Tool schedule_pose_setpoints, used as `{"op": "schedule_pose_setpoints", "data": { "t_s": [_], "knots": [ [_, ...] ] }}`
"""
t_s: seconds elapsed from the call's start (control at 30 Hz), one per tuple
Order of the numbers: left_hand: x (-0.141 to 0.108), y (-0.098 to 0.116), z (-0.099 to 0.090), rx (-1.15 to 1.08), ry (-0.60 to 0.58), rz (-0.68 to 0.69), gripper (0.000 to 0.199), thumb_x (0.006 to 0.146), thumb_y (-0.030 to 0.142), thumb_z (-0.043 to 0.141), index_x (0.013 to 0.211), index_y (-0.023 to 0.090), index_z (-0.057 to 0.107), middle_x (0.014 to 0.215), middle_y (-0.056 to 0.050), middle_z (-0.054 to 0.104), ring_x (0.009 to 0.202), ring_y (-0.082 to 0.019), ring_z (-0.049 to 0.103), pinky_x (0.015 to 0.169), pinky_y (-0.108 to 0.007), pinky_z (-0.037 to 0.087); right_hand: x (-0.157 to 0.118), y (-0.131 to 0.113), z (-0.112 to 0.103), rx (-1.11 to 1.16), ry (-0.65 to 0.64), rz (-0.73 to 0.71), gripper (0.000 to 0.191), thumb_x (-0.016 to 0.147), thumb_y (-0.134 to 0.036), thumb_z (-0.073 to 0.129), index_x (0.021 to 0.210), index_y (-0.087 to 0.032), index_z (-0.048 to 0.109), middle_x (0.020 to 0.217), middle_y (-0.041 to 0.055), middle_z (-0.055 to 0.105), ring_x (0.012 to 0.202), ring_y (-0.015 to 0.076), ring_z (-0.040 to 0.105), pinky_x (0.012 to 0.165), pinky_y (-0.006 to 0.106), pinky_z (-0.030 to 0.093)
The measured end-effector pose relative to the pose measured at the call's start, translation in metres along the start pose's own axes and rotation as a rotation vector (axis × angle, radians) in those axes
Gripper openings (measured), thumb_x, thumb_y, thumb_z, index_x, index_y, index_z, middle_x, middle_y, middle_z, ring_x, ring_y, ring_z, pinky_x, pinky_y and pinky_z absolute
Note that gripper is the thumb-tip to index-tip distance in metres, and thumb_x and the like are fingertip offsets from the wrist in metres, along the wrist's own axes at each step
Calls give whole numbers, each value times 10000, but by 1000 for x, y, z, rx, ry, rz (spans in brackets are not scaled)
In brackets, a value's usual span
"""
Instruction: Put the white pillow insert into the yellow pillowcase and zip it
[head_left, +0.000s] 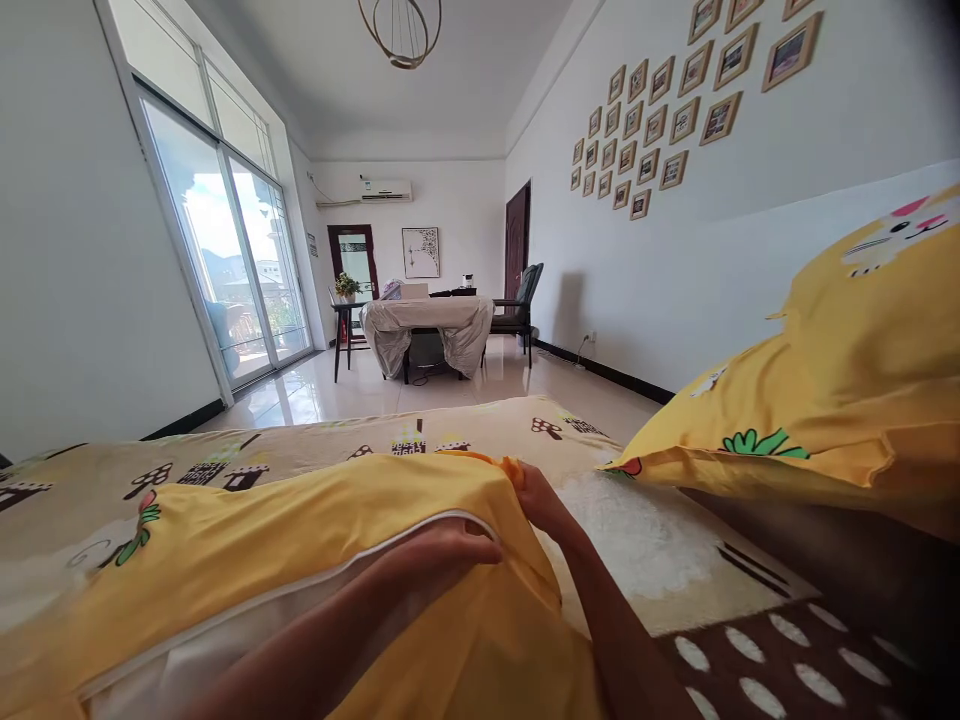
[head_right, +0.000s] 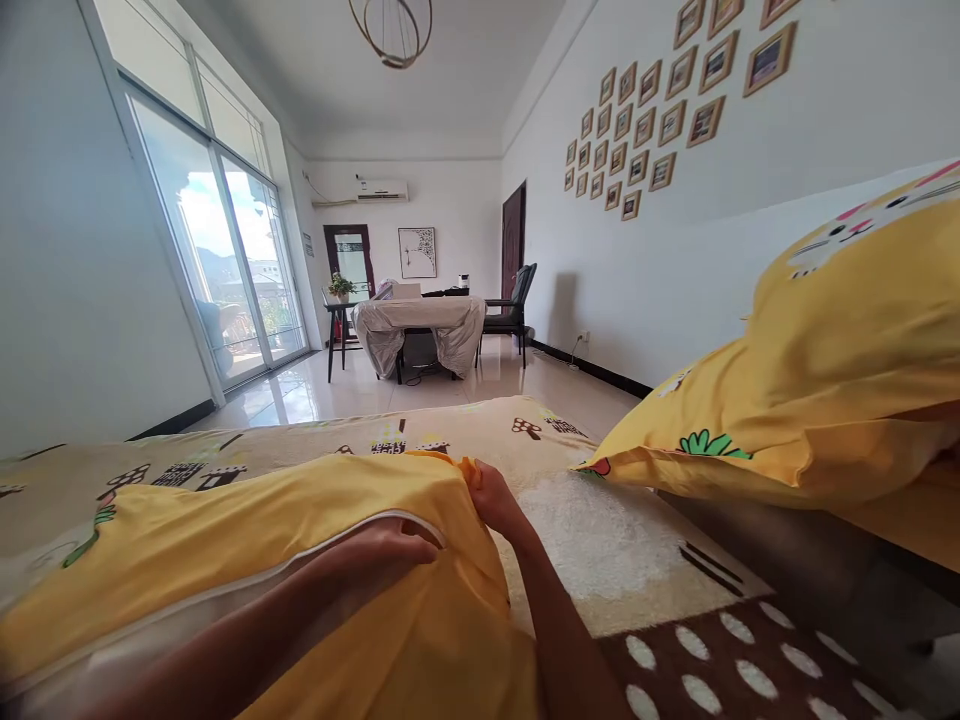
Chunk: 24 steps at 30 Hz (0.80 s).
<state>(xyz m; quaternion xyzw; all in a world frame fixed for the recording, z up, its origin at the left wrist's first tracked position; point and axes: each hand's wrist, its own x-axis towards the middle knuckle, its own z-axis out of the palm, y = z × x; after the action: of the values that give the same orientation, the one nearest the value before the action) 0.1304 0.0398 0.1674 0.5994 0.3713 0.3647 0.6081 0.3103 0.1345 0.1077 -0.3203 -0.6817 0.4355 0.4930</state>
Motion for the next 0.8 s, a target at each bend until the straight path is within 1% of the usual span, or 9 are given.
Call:
{"op": "schedule_pose_setpoints", "data": {
  "t_s": [0.07, 0.1, 0.2, 0.33, 0.4, 0.47, 0.57, 0.7, 0.8],
  "knots": [
    [-5, -2, 16, -99, -95, 22, 465, 729, 307, 679, 1147, 115, 612, 1039, -90, 693, 1013, -287, 625, 909, -381, 480, -3, -7, 1, -18, -42, -16, 272, 623, -309, 730, 761, -176, 537, 729, -17, 599, 669, 134, 509, 609, 243, 436],
    [-5, -6, 25, -120, -83, 15, 510, 771, 380, 634, 1195, 104, 575, 1092, -122, 672, 1024, -292, 623, 904, -400, 486, -5, -10, 3, -46, -73, -24, 286, 623, -311, 721, 786, -179, 526, 744, -15, 602, 674, 137, 516, 609, 243, 440],
    [3, -28, 48, -7, 79, -4, 568, 820, 446, 561, 1259, 91, 501, 1285, -179, 553, 1178, -304, 531, 1015, -415, 410, -8, -22, 12, -362, -89, -68, 241, 687, -342, 633, 809, -182, 500, 762, -1, 612, 671, 140, 529, 587, 232, 425],
    [6, -46, 62, 177, 142, 85, 374, 858, 379, 506, 1088, 96, 585, 1229, -169, 575, 1271, -280, 421, 1146, -377, 206, 0, -45, 15, -755, 3, -93, 63, 699, -193, 535, 693, -185, 473, 685, 12, 592, 645, 142, 507, 590, 236, 353],
    [-3, -40, 64, 252, 142, 178, 337, 877, 408, 465, 993, 122, 600, 1139, -134, 617, 1238, -257, 441, 1143, -354, 206, 9, -58, 9, -843, 51, -80, 106, 674, -132, 517, 616, -187, 447, 665, 29, 582, 665, 153, 504, 624, 251, 332],
    [-18, -25, 64, 304, 107, 268, 339, 884, 445, 437, 899, 147, 597, 1049, -92, 645, 1135, -233, 511, 1071, -326, 320, 19, -68, 0, -930, 118, -51, 159, 666, -115, 518, 557, -187, 427, 672, 56, 585, 705, 173, 514, 649, 264, 320],
    [-46, 3, 62, 358, 92, 291, 370, 872, 491, 413, 767, 167, 557, 870, -43, 651, 871, -192, 582, 839, -285, 453, 33, -75, -8, -1012, 213, 20, 154, 664, -125, 534, 542, -182, 458, 678, 74, 594, 728, 188, 528, 640, 267, 311],
    [-77, 15, 54, 540, 229, 181, 464, 819, 549, 437, 533, 190, 371, 571, 5, 470, 582, -127, 446, 563, -253, 371, 46, -78, -4, -1017, 233, 91, 107, 634, -118, 550, 551, -176, 518, 586, 25, 560, 653, 163, 526, 592, 247, 311],
    [-93, 2, 45, 651, 195, 143, 481, 830, 559, 414, 527, 187, 390, 575, -8, 484, 562, -127, 437, 540, -261, 343, 55, -88, 2, -980, 247, 116, 146, 647, -127, 548, 515, -172, 503, 516, 1, 504, 577, 147, 506, 546, 241, 316]
  ]
}}
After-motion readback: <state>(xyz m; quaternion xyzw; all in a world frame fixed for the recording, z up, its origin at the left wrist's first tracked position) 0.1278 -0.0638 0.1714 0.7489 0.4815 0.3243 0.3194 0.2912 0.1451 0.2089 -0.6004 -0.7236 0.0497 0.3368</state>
